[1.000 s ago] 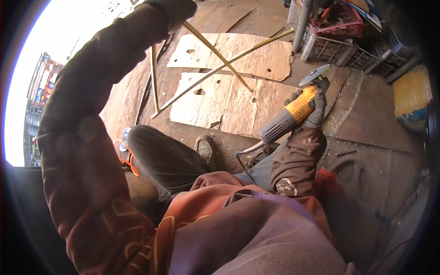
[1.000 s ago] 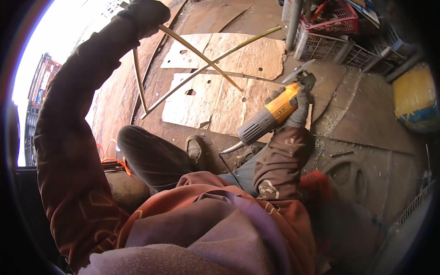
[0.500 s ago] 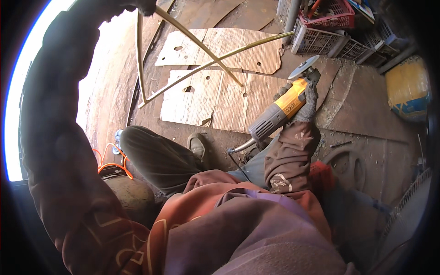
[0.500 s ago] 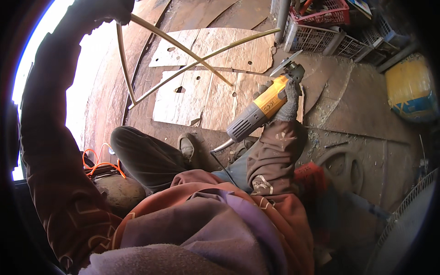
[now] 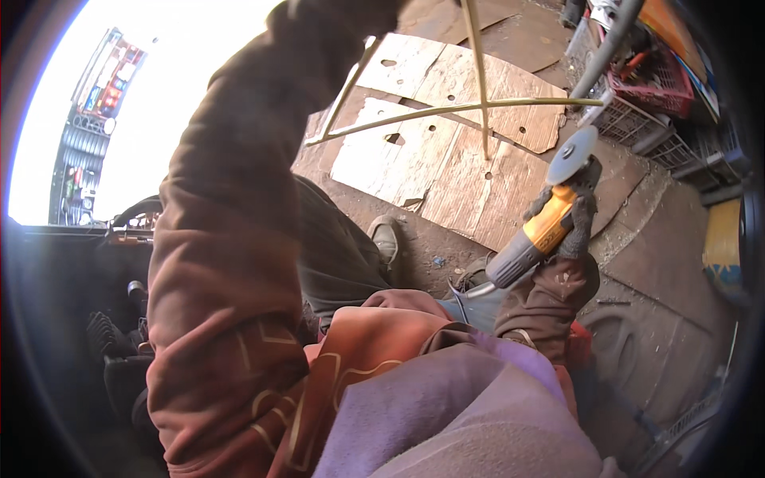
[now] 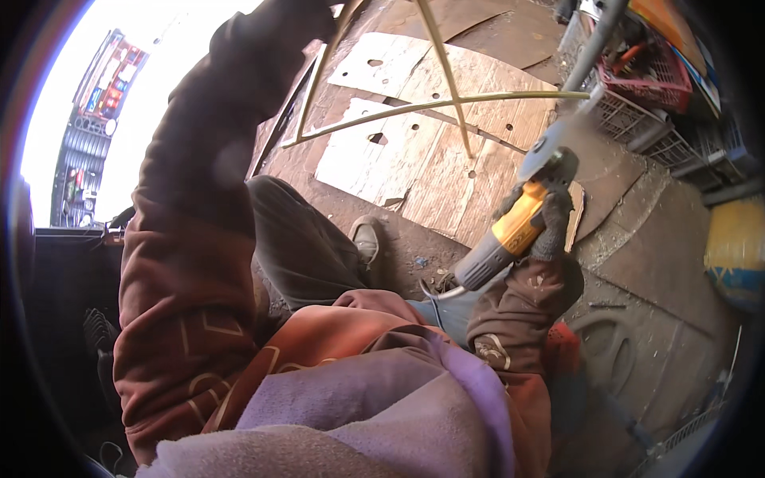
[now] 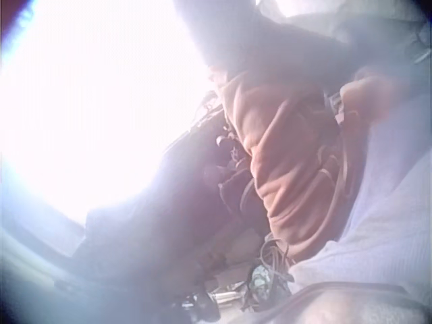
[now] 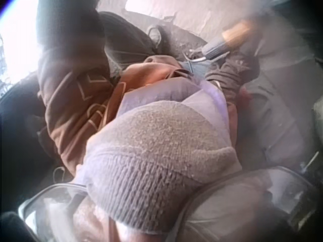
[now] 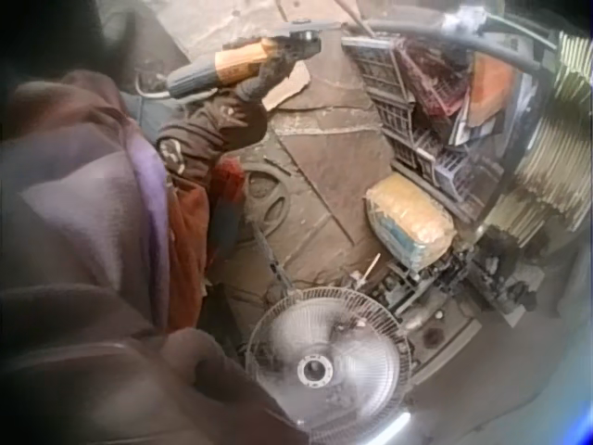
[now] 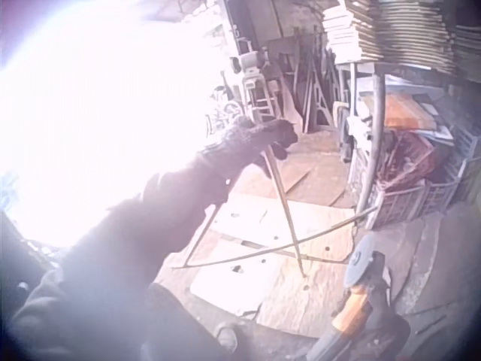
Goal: The person uses a handheld power sander to smooth the surface of a metal framework while sitting on the ground.
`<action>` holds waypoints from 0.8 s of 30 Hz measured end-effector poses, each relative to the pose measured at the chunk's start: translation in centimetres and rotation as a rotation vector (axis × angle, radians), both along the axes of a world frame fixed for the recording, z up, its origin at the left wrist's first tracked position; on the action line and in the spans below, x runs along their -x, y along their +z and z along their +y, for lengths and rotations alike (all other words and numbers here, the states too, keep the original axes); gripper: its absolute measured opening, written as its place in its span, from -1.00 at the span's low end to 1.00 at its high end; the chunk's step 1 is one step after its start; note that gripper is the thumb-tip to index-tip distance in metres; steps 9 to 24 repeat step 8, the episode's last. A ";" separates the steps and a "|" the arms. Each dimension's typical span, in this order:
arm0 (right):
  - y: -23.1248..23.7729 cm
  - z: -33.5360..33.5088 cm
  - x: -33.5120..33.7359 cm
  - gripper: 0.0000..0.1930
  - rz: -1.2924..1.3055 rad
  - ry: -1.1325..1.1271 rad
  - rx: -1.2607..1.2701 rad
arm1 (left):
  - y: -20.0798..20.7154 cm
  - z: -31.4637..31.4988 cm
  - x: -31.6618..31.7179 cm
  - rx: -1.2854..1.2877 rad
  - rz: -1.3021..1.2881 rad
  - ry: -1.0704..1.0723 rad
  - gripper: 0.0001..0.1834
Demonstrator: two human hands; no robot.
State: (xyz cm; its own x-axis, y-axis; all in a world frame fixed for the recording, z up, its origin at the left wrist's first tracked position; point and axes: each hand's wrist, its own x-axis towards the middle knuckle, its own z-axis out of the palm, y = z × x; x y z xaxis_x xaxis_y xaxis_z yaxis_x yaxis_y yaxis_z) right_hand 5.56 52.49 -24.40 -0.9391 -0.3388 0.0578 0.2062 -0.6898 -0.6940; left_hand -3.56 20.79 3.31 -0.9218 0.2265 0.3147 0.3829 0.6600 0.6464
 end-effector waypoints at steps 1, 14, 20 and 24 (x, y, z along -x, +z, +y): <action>1.6 -0.6 -0.2 -0.44 0.118 0.059 -0.100 | -0.2 0.4 0.0 -0.033 -0.010 -0.008 -0.63; 8.6 -5.7 -0.7 -0.32 0.097 0.253 -0.648 | -0.1 2.2 0.3 -0.179 -0.060 -0.049 -0.43; 8.6 -5.7 -0.7 -0.32 0.097 0.253 -0.648 | -0.1 2.2 0.3 -0.179 -0.060 -0.049 -0.43; 8.6 -5.7 -0.7 -0.32 0.097 0.253 -0.648 | -0.1 2.2 0.3 -0.179 -0.060 -0.049 -0.43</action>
